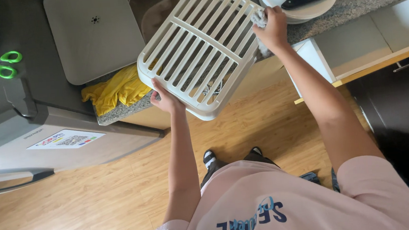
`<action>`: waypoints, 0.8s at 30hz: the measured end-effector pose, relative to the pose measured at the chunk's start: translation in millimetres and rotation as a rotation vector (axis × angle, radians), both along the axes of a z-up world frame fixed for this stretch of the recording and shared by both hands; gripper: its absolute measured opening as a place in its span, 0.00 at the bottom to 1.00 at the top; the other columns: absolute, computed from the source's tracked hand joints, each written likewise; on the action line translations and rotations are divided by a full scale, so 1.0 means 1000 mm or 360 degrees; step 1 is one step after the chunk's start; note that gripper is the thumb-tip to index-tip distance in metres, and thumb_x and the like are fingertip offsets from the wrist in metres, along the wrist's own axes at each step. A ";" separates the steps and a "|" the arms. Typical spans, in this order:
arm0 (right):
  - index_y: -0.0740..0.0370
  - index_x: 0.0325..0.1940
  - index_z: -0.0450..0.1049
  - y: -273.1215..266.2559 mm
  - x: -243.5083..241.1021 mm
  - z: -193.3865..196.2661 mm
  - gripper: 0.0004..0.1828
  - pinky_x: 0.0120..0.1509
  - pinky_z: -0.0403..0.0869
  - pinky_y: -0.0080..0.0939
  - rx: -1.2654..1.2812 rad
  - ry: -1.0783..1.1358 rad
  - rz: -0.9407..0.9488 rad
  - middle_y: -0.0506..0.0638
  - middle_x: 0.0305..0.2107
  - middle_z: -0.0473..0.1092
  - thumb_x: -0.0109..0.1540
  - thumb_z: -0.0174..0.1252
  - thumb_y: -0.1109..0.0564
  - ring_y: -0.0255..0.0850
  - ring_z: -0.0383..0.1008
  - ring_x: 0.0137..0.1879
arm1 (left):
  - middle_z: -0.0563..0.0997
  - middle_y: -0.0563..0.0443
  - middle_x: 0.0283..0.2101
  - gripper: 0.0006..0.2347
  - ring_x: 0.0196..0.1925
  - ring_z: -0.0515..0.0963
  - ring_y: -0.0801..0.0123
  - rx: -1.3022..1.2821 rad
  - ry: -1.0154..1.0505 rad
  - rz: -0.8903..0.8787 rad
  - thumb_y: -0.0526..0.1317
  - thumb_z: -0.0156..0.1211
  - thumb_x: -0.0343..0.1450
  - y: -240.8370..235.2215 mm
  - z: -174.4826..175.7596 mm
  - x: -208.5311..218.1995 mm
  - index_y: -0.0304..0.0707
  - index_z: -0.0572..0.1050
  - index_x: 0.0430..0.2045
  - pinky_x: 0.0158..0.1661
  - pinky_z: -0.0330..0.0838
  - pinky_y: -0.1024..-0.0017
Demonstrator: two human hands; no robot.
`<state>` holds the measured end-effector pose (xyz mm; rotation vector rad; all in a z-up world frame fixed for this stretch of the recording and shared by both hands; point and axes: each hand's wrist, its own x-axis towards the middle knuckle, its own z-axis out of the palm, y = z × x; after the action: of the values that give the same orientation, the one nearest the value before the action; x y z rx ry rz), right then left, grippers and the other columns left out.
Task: Wipe a plastic dish rack and a tray with a cloth.
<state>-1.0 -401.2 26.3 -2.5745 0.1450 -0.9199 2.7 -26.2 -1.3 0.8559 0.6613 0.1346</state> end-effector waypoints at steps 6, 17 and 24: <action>0.67 0.40 0.76 0.025 -0.014 -0.009 0.10 0.45 0.76 0.41 0.0098 -0.0269 -0.0022 0.56 0.38 0.70 0.58 0.70 0.65 0.44 0.70 0.38 | 0.69 0.32 0.55 0.33 0.53 0.80 0.51 0.0014 0.0059 -0.0031 0.60 0.61 0.61 -0.001 0.010 -0.001 0.38 0.56 0.51 0.51 0.82 0.62; 0.69 0.39 0.73 0.030 -0.011 0.005 0.13 0.42 0.77 0.45 -0.0046 -0.0417 -0.0173 0.56 0.31 0.72 0.54 0.70 0.67 0.47 0.74 0.33 | 0.66 0.32 0.56 0.37 0.55 0.79 0.45 0.0056 0.0076 -0.0085 0.62 0.61 0.59 0.001 0.004 -0.001 0.37 0.54 0.53 0.54 0.82 0.56; 0.62 0.39 0.78 0.123 -0.062 -0.033 0.19 0.53 0.72 0.49 -0.0178 -0.0463 0.0310 0.55 0.40 0.76 0.47 0.74 0.58 0.53 0.75 0.46 | 0.79 0.42 0.31 0.32 0.26 0.78 0.72 0.0284 0.0211 0.0272 0.64 0.73 0.61 -0.015 -0.021 0.017 0.41 0.67 0.43 0.25 0.75 0.81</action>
<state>-63.4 -278.1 -6.3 -2.4632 -0.2406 -1.2409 19.9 -40.8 -22.2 0.9850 0.8562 0.2960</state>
